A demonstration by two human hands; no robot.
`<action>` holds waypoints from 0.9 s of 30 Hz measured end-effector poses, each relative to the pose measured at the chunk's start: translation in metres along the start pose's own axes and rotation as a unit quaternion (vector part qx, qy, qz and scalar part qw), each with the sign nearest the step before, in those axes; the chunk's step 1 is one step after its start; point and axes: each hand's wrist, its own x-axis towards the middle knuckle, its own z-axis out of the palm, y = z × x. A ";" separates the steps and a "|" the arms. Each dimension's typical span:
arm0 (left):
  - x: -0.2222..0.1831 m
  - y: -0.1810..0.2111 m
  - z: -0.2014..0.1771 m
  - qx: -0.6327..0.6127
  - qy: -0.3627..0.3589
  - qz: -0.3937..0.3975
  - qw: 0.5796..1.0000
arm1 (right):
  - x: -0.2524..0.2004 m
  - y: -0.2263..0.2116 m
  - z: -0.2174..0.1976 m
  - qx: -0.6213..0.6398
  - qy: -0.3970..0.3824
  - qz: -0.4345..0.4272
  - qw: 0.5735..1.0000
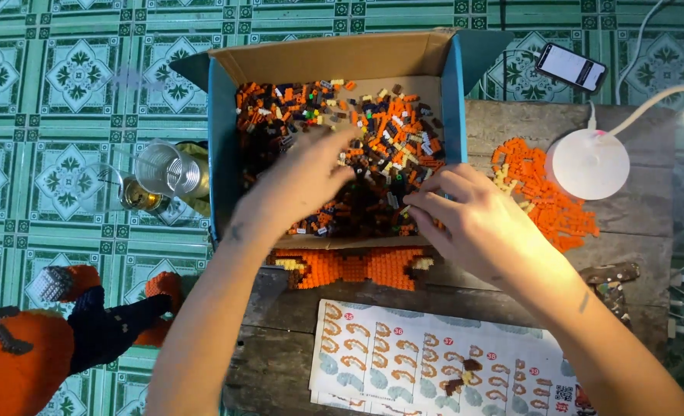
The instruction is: Assembling a 3D fox figure using small interlocking plastic blocks by following a printed instruction guide.
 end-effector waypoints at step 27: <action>-0.024 -0.056 -0.008 -0.010 0.232 -0.136 0.963 | 0.137 0.054 0.100 -0.130 -0.218 0.018 0.967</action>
